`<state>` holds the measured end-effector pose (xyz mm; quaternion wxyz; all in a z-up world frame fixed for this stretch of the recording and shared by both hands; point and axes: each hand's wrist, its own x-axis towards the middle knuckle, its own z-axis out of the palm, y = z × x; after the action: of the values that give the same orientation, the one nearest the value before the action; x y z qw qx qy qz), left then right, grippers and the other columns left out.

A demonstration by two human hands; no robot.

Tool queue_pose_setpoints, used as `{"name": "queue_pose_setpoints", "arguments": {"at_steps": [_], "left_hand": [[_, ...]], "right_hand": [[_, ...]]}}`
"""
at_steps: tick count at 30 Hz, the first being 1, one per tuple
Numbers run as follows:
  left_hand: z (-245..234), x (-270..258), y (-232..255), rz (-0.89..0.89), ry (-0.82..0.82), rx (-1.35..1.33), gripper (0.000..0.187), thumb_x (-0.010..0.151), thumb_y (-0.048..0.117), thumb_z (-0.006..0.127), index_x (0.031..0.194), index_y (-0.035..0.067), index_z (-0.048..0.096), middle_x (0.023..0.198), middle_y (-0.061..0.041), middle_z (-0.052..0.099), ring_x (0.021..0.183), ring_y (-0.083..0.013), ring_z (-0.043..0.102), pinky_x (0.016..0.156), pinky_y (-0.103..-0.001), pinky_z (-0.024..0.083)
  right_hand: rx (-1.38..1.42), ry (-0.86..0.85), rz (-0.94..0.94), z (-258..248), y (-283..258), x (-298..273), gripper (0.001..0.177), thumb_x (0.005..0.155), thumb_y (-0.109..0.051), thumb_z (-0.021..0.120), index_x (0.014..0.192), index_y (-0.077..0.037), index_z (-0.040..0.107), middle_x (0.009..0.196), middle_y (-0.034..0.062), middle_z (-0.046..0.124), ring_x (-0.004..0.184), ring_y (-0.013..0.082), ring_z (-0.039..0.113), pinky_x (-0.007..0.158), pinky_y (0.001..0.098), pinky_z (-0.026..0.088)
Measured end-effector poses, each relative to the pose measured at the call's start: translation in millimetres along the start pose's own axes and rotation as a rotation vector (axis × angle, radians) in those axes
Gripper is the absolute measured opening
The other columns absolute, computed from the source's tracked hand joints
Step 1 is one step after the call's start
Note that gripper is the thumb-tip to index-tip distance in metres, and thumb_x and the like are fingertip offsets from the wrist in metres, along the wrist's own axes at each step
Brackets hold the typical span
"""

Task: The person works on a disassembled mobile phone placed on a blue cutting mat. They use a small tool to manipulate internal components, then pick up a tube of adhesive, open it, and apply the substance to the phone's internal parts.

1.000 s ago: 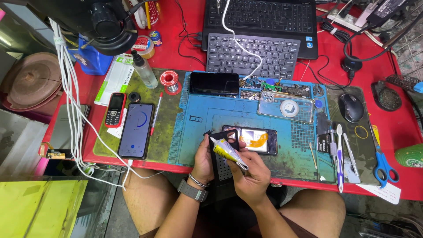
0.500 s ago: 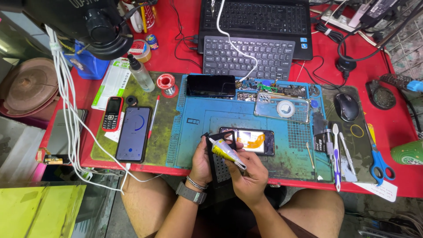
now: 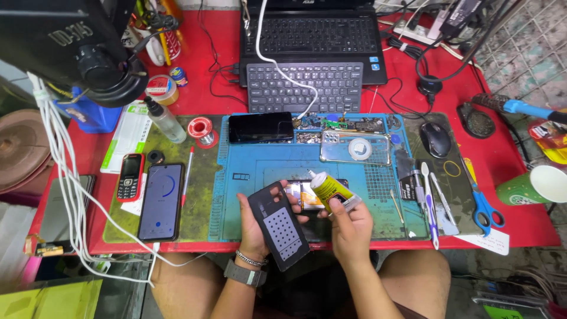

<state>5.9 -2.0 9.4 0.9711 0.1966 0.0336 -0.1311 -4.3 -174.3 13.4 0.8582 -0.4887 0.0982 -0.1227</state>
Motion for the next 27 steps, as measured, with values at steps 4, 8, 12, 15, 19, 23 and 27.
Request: {"name": "queue_pose_setpoints", "arguments": {"at_steps": [4, 8, 12, 15, 19, 23, 27], "left_hand": [[2, 0, 2, -0.021, 0.113, 0.011, 0.096, 0.093, 0.079, 0.028, 0.140, 0.001, 0.056, 0.105, -0.026, 0.068, 0.093, -0.0382, 0.069, 0.081, -0.063, 0.060], [0, 0, 1, -0.039, 0.077, -0.019, 0.091, 0.094, 0.078, 0.028, 0.142, 0.005, 0.054, 0.115, -0.029, 0.066, 0.105, -0.0426, 0.066, 0.087, -0.062, 0.058], [2, -1, 2, -0.050, 0.109, -0.003, 0.090, 0.094, 0.078, 0.029, 0.140, 0.005, 0.055, 0.115, -0.030, 0.066, 0.106, -0.0436, 0.066, 0.087, -0.063, 0.057], [4, -2, 2, -0.049, 0.149, 0.016, 0.090, 0.095, 0.078, 0.026, 0.137, 0.004, 0.056, 0.115, -0.030, 0.066, 0.106, -0.0448, 0.066, 0.088, -0.065, 0.057], [1, -1, 3, -0.052, 0.107, 0.034, 0.090, 0.095, 0.077, 0.025, 0.138, 0.004, 0.056, 0.116, -0.031, 0.067, 0.105, -0.0447, 0.067, 0.088, -0.064, 0.057], [-2, 0, 3, -0.053, 0.102, 0.037, 0.089, 0.096, 0.077, 0.025, 0.137, 0.004, 0.056, 0.117, -0.032, 0.067, 0.106, -0.0458, 0.067, 0.088, -0.064, 0.058], [0, -1, 3, -0.057, 0.056, 0.021, 0.091, 0.095, 0.077, 0.028, 0.142, 0.003, 0.054, 0.116, -0.030, 0.068, 0.106, -0.0436, 0.067, 0.089, -0.062, 0.058]], "right_hand": [[-0.278, 0.098, 0.073, -12, -17, 23, 0.044, 0.087, -0.007, 0.073, 0.125, -0.003, 0.052, 0.108, 0.0197, 0.070, 0.082, 0.0219, 0.067, 0.061, 0.0306, 0.060], [-0.628, 0.136, 0.239, -7, -34, 29, 0.048, 0.086, -0.013, 0.076, 0.128, -0.012, 0.053, 0.099, 0.0207, 0.077, 0.057, 0.0191, 0.065, 0.050, 0.0296, 0.054], [-1.188, 0.105, 0.259, 10, -61, 24, 0.043, 0.083, -0.040, 0.074, 0.119, -0.019, 0.062, 0.102, 0.0047, 0.079, 0.089, 0.0216, 0.073, 0.079, 0.0371, 0.054], [-1.466, 0.030, 0.081, -10, -46, 33, 0.054, 0.083, -0.052, 0.068, 0.124, -0.017, 0.063, 0.111, 0.0074, 0.071, 0.085, 0.0292, 0.070, 0.079, 0.0478, 0.052], [-1.540, 0.032, 0.129, -25, -68, 53, 0.073, 0.081, -0.065, 0.063, 0.135, -0.016, 0.061, 0.116, 0.0081, 0.070, 0.087, 0.0259, 0.072, 0.082, 0.0478, 0.054], [-1.478, 0.031, -0.649, -85, -104, 129, 0.042, 0.095, -0.034, 0.066, 0.124, -0.004, 0.069, 0.107, 0.0172, 0.062, 0.087, 0.0325, 0.058, 0.083, 0.0464, 0.047], [-1.478, -0.081, -0.893, -173, -112, 227, 0.047, 0.092, -0.023, 0.070, 0.137, -0.009, 0.067, 0.150, 0.0270, 0.049, 0.130, 0.0495, 0.048, 0.111, 0.0551, 0.042]]}}
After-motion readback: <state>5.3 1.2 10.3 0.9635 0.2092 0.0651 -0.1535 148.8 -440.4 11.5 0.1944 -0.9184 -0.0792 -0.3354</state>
